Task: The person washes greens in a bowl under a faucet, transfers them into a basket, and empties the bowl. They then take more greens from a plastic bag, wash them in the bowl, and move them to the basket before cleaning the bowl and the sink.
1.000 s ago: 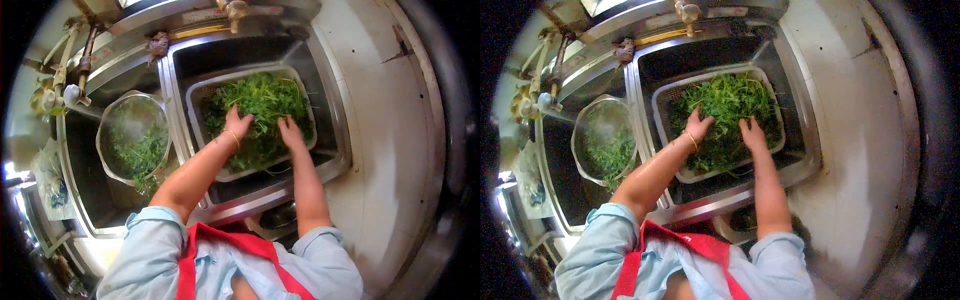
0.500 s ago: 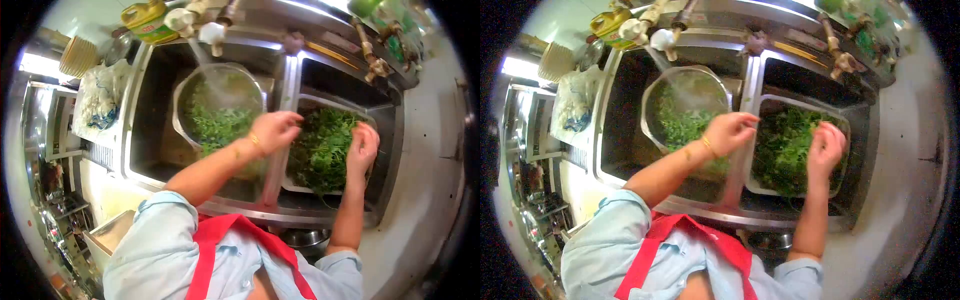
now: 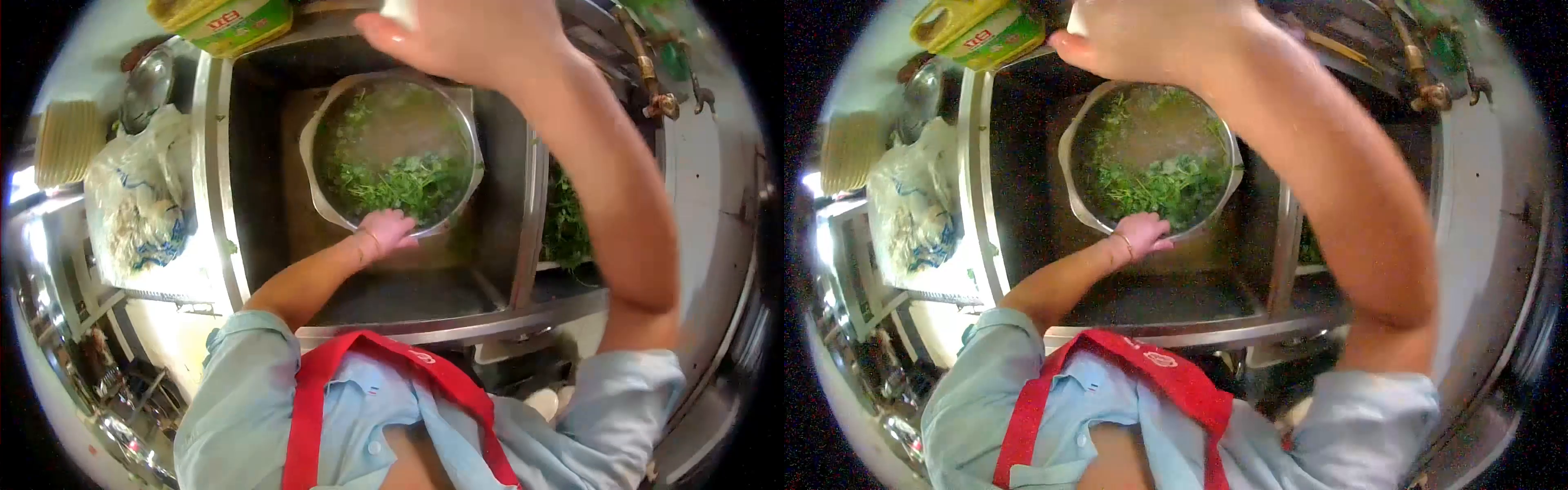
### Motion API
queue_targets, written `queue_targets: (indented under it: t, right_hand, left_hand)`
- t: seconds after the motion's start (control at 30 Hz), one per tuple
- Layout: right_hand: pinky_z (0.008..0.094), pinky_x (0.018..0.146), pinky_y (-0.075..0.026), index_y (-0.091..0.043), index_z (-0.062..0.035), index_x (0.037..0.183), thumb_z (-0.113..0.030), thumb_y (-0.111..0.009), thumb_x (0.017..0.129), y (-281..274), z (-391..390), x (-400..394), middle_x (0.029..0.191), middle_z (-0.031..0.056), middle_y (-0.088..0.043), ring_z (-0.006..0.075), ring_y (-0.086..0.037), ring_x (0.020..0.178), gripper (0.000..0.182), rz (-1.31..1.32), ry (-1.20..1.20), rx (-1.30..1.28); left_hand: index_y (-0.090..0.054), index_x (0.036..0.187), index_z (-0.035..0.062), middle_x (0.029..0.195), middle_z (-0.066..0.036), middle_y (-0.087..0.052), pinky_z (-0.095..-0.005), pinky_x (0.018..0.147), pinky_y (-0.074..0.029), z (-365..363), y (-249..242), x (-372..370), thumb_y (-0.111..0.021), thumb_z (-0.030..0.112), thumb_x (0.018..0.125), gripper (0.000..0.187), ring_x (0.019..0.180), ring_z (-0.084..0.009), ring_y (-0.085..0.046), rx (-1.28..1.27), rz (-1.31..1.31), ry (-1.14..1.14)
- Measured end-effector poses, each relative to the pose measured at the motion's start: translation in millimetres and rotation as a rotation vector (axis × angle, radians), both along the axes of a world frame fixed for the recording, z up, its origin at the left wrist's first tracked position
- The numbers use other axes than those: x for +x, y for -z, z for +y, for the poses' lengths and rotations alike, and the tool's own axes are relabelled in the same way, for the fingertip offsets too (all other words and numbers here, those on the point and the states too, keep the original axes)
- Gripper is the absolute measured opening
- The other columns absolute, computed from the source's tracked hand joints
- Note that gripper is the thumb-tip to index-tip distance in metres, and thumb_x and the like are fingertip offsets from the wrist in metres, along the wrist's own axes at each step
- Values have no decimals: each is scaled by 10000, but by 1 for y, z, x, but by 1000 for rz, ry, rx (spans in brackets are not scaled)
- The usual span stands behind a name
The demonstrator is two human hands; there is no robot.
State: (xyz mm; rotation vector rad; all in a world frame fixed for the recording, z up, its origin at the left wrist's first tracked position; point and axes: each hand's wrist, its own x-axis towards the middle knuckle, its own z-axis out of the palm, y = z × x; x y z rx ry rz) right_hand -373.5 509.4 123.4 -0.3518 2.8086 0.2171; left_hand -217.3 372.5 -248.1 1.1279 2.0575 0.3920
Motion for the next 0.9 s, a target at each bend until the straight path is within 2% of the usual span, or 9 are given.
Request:
queue_targets:
  t: [0.17, 0.2, 0.23, 0.33, 0.57, 0.6, 0.67, 0.73, 0.9]
  right_hand:
    - [372, 781, -470, -559, 0, 989, -17, -669, 745, 177, 80, 90, 994, 147, -585, 294, -573, 891, 269, 1174, 218, -797]
    - [302, 803, -456, -539, -17, 1078, 1, -571, 816, 227, 86, 111, 1051, 125, -539, 199, -529, 934, 265, 1040, 426, -828]
    - [443, 927, -410, -489, -52, 1215, -19, -624, 781, 276, 95, 130, 1160, 205, -496, 361, -470, 1112, 456, 804, 576, -648]
    - [458, 922, -427, -321, -226, 1386, -91, -664, 781, 373, 104, 171, 1289, 198, -440, 408, -457, 1143, 709, 66, 805, -370]
    - [415, 648, -502, -605, -86, 855, -84, -573, 743, 380, 118, 104, 853, 98, -622, 302, -600, 813, 117, 687, 423, -292]
    - [388, 653, -508, -614, -71, 813, -78, -582, 717, 372, 115, 85, 859, 110, -628, 291, -609, 810, 102, 712, 260, -423]
    - [411, 774, -505, -637, -60, 933, -247, -610, 796, 384, 98, 46, 978, 147, -632, 333, -599, 930, 234, -65, 544, -416]
    - [442, 919, -430, -468, -138, 1281, -490, -570, 837, 383, 98, 27, 1188, 166, -572, 353, -551, 1079, 576, -365, 447, -398]
    - [407, 1078, -266, -290, -110, 1433, -744, -517, 720, 411, 93, 28, 1432, 192, -347, 321, -327, 1331, 981, -1012, 465, -533]
  left_hand:
    - [-635, 1026, 200, 1038, -77, -593, -422, 828, -458, -14, -13, -58, -573, 479, 815, 356, 1026, -303, -549, -4, 69, -12]
    - [-639, 1051, 212, 1061, -77, -595, -419, 850, -454, -18, -11, -73, -577, 474, 813, 359, 1054, -303, -540, 28, 182, -26]
    - [-647, 1034, 207, 1061, -84, -597, -420, 841, -458, -21, -7, -84, -586, 448, 802, 340, 1042, -305, -546, 50, 260, -80]
    - [-659, 1019, 193, 1079, -106, -595, -418, 835, -466, -17, -6, -112, -600, 388, 781, 313, 1022, -307, -556, 112, 397, -179]
    - [-596, 1107, 85, 1147, -149, -590, -439, 889, -461, 87, -36, -217, -550, 321, 839, 360, 1052, -354, -550, 255, 240, -191]
    - [-570, 1169, 118, 1198, -148, -578, -446, 909, -446, 94, 12, -226, -512, 379, 863, 406, 1099, -345, -538, 728, -221, -365]
    - [-556, 1191, 121, 1211, -150, -571, -448, 924, -436, 93, 53, -233, -496, 402, 869, 431, 1113, -341, -532, 375, -79, -85]
    - [-542, 1213, 125, 1224, -152, -564, -451, 938, -425, 87, 31, -234, -481, 425, 874, 457, 1126, -336, -526, 16, 49, 198]
    - [-461, 1300, 85, 1307, -171, -494, -463, 1003, -368, 64, 21, -228, -428, 497, 882, 588, 1202, -330, -467, -519, -184, 538]
